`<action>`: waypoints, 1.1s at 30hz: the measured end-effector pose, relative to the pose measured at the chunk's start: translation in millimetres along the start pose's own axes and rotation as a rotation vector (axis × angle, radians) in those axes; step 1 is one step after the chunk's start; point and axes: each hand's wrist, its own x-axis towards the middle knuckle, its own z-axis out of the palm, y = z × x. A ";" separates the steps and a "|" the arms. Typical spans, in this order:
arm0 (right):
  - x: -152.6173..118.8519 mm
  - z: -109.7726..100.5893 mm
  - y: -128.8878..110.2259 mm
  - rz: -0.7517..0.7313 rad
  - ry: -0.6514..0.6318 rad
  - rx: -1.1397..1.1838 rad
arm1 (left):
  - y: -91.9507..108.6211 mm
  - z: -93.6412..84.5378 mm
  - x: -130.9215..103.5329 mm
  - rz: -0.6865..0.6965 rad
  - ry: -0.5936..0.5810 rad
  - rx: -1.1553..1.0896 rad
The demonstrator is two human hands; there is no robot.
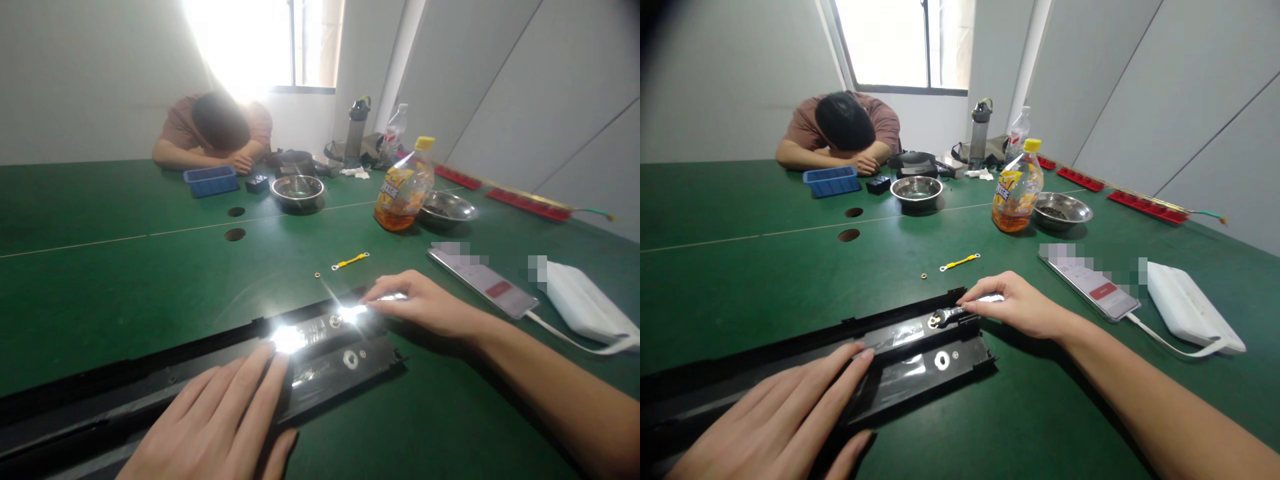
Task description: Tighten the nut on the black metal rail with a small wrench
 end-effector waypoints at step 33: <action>-0.5 -1.9 3.6 -0.008 -0.008 0.006 | 0.7 2.0 -1.1 -0.002 0.006 -0.015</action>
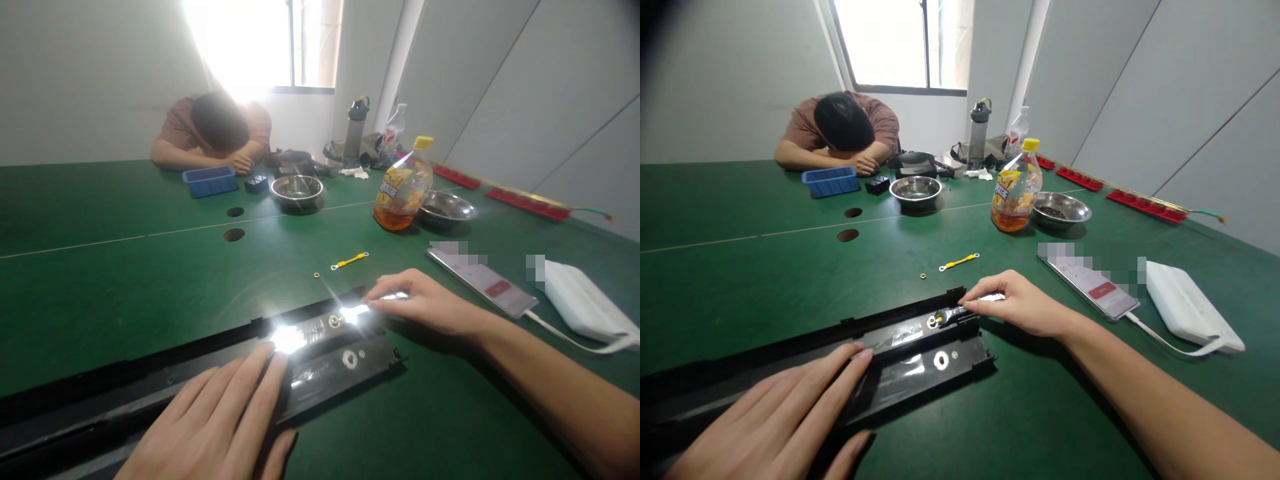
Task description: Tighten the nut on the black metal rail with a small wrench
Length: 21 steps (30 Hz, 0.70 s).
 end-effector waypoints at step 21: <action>-0.9 0.1 -0.9 0.008 0.000 -0.002 | 0.6 0.5 -1.1 -0.003 -0.005 0.019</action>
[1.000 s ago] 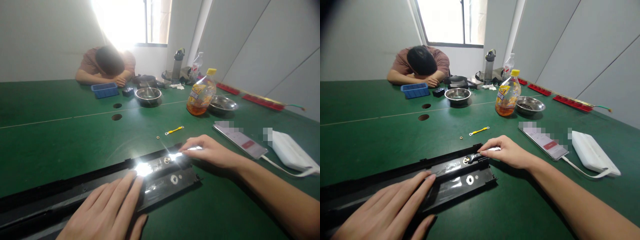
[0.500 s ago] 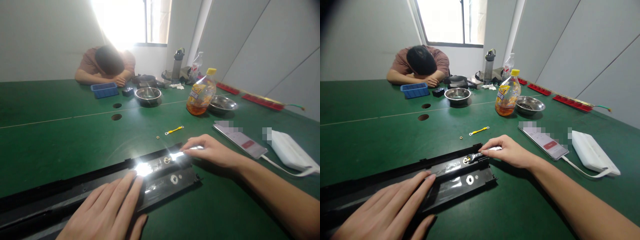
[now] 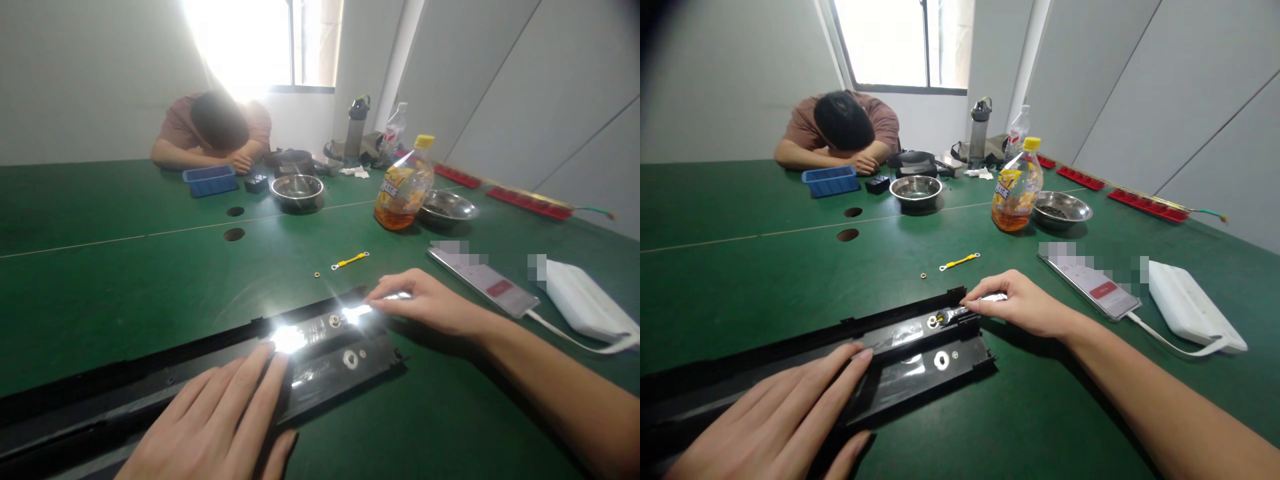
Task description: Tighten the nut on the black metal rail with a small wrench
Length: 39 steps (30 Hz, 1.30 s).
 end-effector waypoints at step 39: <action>0.4 3.4 -2.2 -0.006 0.020 -0.011 | -0.3 -1.1 -3.0 0.005 -0.002 0.029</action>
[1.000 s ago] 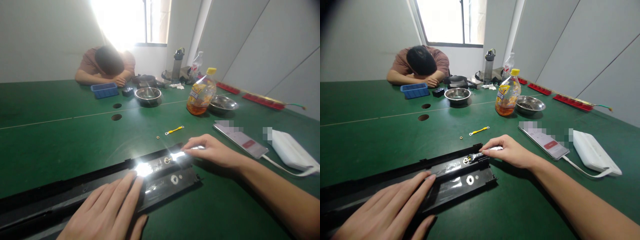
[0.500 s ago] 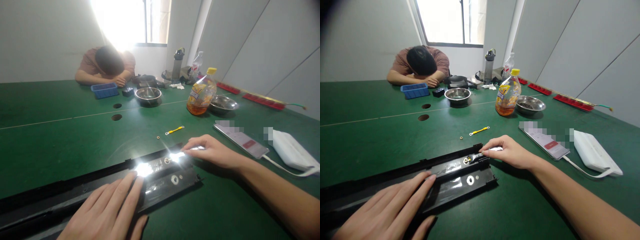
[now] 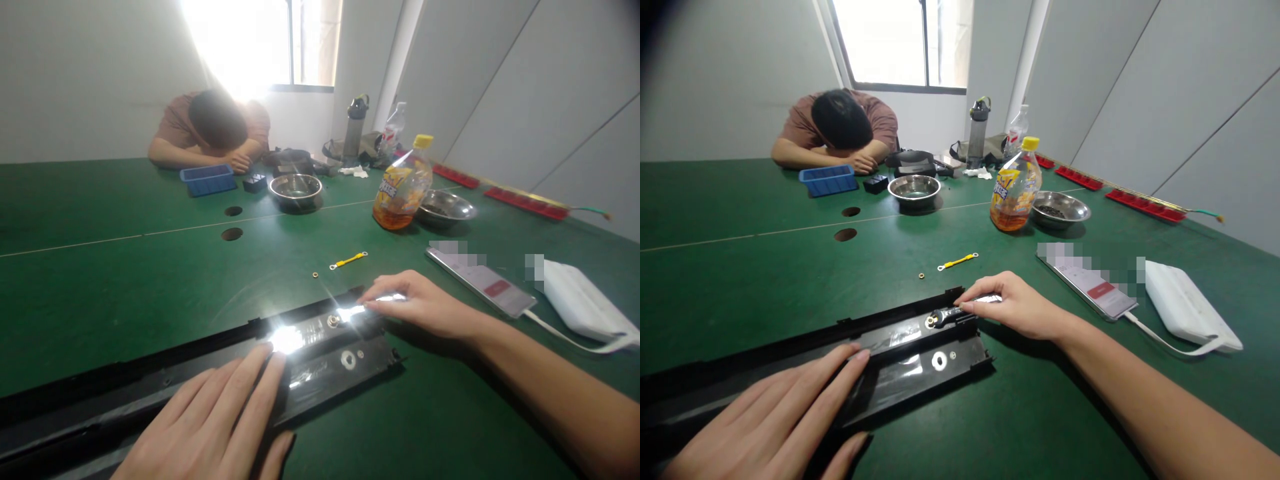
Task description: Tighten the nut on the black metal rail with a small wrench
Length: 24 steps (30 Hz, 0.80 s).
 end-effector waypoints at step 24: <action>-0.1 -0.4 -1.1 0.013 0.002 0.003 | 0.0 1.1 1.3 -0.007 -0.004 0.010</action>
